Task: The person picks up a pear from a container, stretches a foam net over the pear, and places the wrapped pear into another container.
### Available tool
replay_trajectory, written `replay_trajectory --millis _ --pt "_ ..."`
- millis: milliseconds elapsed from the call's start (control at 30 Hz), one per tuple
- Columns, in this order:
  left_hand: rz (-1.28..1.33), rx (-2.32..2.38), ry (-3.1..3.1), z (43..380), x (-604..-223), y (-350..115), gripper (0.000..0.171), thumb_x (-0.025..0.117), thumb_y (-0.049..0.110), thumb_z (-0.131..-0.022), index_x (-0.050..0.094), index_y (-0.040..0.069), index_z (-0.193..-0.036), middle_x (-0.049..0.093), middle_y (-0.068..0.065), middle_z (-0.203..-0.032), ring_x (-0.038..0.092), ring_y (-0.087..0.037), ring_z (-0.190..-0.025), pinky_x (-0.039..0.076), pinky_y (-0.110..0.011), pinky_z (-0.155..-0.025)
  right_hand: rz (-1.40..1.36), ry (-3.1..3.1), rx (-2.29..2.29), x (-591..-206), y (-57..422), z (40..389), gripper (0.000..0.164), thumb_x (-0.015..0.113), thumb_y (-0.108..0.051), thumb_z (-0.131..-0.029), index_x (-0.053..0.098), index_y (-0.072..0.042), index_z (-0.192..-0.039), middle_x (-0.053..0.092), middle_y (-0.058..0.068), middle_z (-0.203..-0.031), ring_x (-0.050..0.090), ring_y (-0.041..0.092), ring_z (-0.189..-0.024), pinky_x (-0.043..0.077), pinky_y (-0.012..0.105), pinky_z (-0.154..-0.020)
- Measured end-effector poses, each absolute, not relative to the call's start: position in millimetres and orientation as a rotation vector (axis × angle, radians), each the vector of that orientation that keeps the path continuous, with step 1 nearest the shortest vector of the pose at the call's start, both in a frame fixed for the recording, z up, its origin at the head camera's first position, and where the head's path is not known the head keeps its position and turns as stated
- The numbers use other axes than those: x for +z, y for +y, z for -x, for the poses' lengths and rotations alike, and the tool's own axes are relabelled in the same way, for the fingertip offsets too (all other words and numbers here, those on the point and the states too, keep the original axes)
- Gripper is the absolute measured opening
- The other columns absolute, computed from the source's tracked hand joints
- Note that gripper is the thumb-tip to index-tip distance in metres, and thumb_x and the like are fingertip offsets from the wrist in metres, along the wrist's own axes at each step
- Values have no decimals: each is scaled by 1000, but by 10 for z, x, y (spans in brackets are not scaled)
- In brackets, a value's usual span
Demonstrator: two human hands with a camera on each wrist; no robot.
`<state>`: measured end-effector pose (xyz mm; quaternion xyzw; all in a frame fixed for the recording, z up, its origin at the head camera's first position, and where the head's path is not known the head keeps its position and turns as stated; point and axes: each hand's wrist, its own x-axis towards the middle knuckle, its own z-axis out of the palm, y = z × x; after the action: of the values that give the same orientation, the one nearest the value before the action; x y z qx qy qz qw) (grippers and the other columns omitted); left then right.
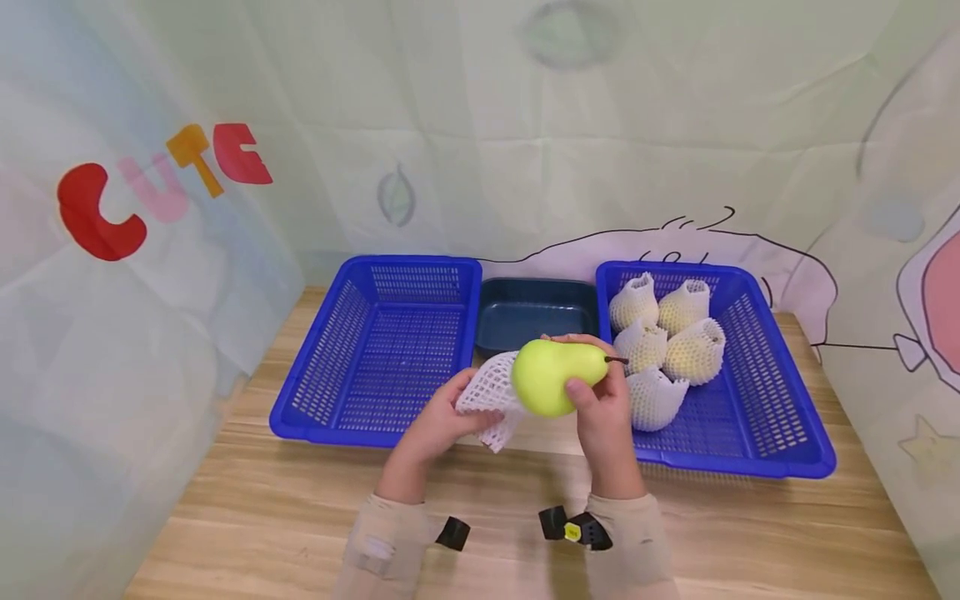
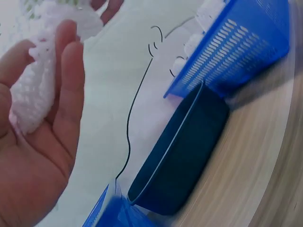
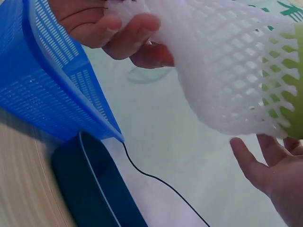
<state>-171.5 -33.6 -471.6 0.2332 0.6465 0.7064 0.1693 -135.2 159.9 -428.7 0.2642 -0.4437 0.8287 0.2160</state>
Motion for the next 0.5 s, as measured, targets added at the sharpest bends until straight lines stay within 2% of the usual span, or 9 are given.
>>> replay_trajectory --millis 67,167,333,433,500 --pt "-708 1980 1777 1706 -4710 -335 48 65 -7 -78 46 -8 -122 59 -20 -105 61 -15 -85 53 -34 -74 -736 -1243 2332 -4278 1596 1343 42 64 -19 -88 51 0 -122 56 15 -114 55 34 -110 43 39 -94" --pt "-785 1891 1773 1692 -4698 -329 50 66 -6 -79 46 -5 -125 60 -19 -107 61 -15 -88 52 -33 -77 -664 -1339 2320 -4266 1602 1324 37 60 -21 -91 53 -6 -123 55 9 -113 58 26 -106 47 32 -89" --pt "-848 1724 1864 1649 -4647 -301 53 68 -1 -80 47 0 -128 59 -18 -114 59 -22 -100 49 -33 -84 -514 -1405 2289 -4251 1598 1295 33 59 -23 -91 55 -11 -121 55 4 -110 54 15 -99 47 24 -84" --pt "-838 1636 2131 1607 -4579 -288 65 75 17 -77 41 9 -133 51 -10 -125 49 -22 -112 43 -38 -91 -454 -1396 2287 -4246 1593 1287 34 62 -25 -89 55 -11 -119 55 4 -110 54 15 -99 47 24 -84" --pt "-829 1630 2375 1587 -4517 -284 68 77 28 -75 41 10 -130 46 -8 -125 42 -23 -115 40 -41 -93 -427 -1397 2275 -4243 1589 1283 34 64 -25 -88 56 -11 -118 55 4 -109 54 15 -99 47 25 -85"
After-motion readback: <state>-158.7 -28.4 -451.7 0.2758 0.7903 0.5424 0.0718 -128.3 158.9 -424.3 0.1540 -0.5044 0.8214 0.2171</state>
